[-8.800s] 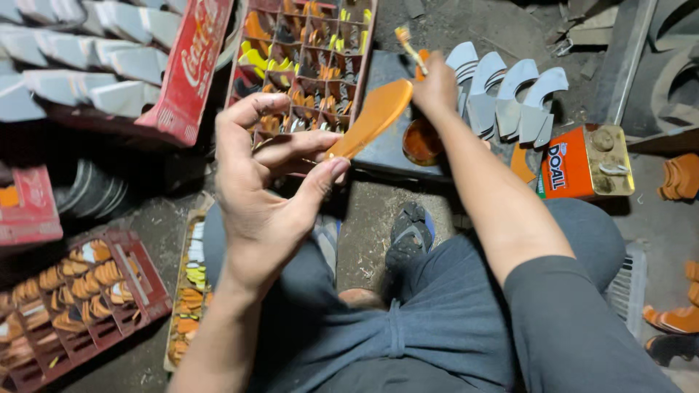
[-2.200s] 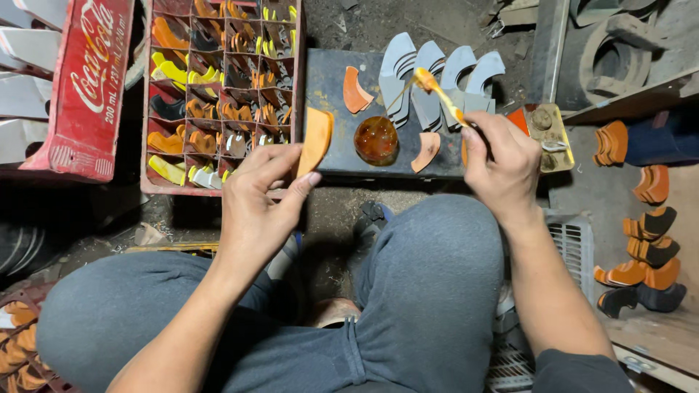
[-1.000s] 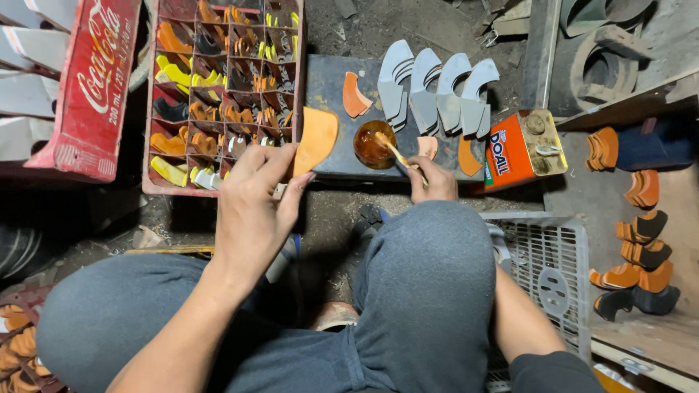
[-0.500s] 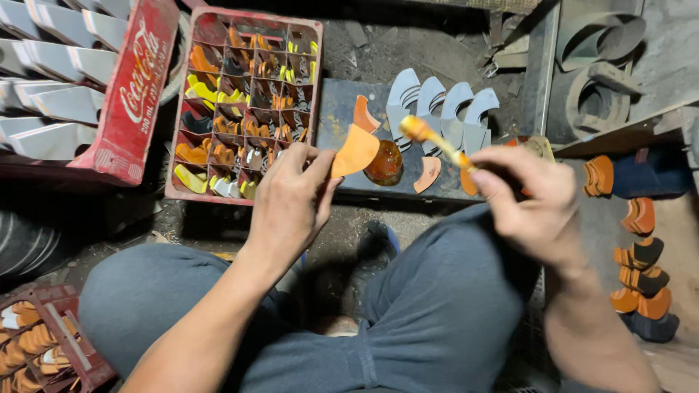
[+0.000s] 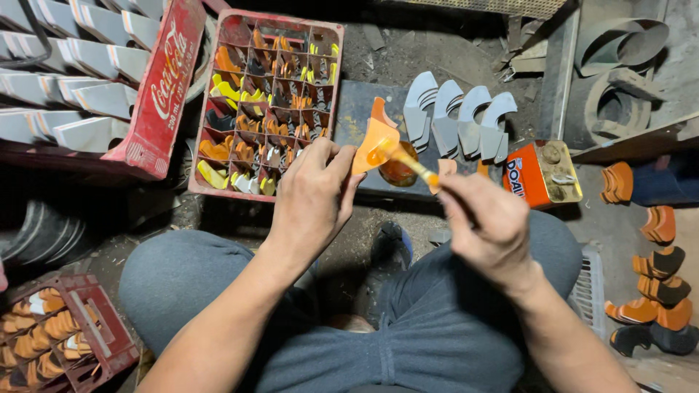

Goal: The person sits on the floor and paints small curved shoe parts orange using a brush. They pick up each part from a crate, apply paint to both sides, and place the finished parts back into the crate.

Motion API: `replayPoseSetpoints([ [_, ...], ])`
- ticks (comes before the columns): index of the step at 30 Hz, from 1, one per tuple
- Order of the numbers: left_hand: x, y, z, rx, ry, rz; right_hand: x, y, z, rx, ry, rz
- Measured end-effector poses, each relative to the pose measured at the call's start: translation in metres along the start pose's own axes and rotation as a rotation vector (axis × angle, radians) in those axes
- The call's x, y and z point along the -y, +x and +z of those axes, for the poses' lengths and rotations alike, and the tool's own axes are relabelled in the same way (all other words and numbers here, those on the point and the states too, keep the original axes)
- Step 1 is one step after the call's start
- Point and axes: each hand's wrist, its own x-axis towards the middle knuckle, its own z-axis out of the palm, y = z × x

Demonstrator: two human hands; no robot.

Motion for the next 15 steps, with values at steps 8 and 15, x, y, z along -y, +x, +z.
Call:
replayPoseSetpoints([
  [8,0.001,-0.009,-0.009,-0.016,0.002,-0.021,0.001,0.0,0.012,-0.075,-0.016,-0.053],
  [15,-0.001,-0.013,-0.011,-0.013,0.03,-0.01,-0.001,-0.005,0.015,-0.069,-0.083,-0.044],
])
